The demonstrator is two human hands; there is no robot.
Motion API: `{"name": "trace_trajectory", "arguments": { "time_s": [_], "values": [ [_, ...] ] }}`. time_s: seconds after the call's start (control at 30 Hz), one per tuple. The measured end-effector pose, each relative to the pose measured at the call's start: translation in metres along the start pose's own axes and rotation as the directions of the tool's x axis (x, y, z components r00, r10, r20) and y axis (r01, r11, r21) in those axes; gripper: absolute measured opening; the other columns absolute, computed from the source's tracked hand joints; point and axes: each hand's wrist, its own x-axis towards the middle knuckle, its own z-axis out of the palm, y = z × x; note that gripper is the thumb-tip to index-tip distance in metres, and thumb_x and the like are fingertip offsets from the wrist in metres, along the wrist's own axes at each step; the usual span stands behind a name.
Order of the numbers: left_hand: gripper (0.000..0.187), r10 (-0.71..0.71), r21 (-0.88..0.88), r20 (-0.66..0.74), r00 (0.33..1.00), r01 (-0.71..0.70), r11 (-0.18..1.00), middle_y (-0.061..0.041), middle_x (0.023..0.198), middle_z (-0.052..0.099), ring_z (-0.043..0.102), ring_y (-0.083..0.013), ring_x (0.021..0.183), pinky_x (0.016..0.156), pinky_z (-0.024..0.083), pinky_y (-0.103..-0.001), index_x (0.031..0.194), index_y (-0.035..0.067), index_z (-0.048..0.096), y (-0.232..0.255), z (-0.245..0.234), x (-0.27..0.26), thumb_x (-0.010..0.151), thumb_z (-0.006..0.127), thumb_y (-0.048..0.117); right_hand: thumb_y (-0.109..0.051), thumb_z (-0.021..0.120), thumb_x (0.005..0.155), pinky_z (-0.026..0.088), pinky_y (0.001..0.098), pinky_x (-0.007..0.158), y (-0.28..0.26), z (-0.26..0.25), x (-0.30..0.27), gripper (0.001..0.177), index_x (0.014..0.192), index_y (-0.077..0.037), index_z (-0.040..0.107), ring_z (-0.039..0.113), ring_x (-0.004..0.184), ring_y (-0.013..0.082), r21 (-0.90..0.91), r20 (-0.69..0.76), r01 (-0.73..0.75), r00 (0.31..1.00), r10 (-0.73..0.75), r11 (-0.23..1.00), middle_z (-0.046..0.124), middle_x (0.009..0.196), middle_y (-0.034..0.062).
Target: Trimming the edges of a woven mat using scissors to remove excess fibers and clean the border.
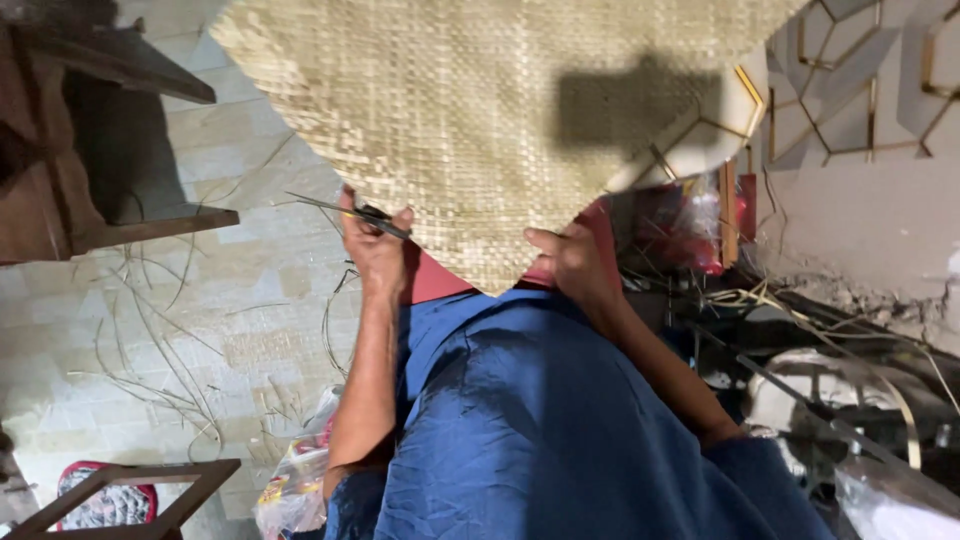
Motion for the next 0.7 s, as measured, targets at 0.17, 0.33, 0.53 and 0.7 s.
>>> {"name": "trace_trajectory", "arguments": {
  "time_s": [0.17, 0.33, 0.53, 0.7],
  "values": [
    [0.093, -0.086, -0.222, -0.061, 0.994, 0.071, 0.973, -0.015, 0.125, 0.069, 0.069, -0.0215, 0.111, 0.103, 0.062, -0.041, 0.152, 0.003, 0.037, 0.008, 0.017, -0.014, 0.077, 0.092, -0.005, 0.001, 0.093, 0.074, 0.057, 0.0454, 0.048, 0.042, 0.004, 0.041, 0.043, 0.101, 0.007, 0.060, 0.062, 0.064, 0.0294, 0.136, -0.010, -0.092, 0.995, 0.094, 0.986, 0.057, 0.080, 0.0136],
    [0.071, -0.202, -0.273, -0.060, 0.977, 0.179, 0.945, -0.012, 0.121, 0.071, 0.069, -0.0210, 0.109, 0.098, 0.061, -0.042, 0.136, 0.007, 0.055, 0.003, 0.034, -0.059, 0.076, 0.091, -0.003, 0.002, 0.089, 0.077, 0.065, 0.0464, 0.064, 0.027, 0.033, 0.020, 0.036, 0.107, 0.002, 0.068, 0.075, 0.078, 0.0299, 0.228, 0.054, -0.160, 0.987, 0.152, 0.960, 0.071, 0.089, 0.0136],
    [0.043, -0.244, -0.205, -0.086, 0.966, 0.222, 0.953, 0.002, 0.070, 0.067, 0.064, -0.0062, 0.063, 0.060, 0.058, -0.024, 0.087, 0.009, 0.068, 0.104, 0.097, -0.085, 0.060, 0.098, -0.007, 0.004, 0.092, 0.073, 0.061, 0.0472, 0.072, 0.028, 0.053, -0.002, 0.026, 0.081, 0.001, 0.068, 0.070, 0.071, 0.0243, 0.199, 0.066, -0.109, 0.993, 0.097, 0.974, 0.070, 0.074, 0.0120],
    [0.045, -0.237, -0.061, -0.092, 0.967, 0.232, 0.971, 0.003, 0.058, 0.060, 0.056, -0.0033, 0.053, 0.051, 0.050, -0.021, 0.073, 0.010, 0.061, 0.105, 0.096, -0.077, 0.058, 0.101, -0.005, 0.003, 0.092, 0.071, 0.065, 0.0441, 0.068, 0.084, 0.027, 0.057, 0.025, 0.088, -0.003, 0.075, 0.075, 0.070, 0.0211, 0.122, -0.051, 0.096, 0.995, -0.090, 0.988, 0.072, 0.077, 0.0086]
  ]
}}
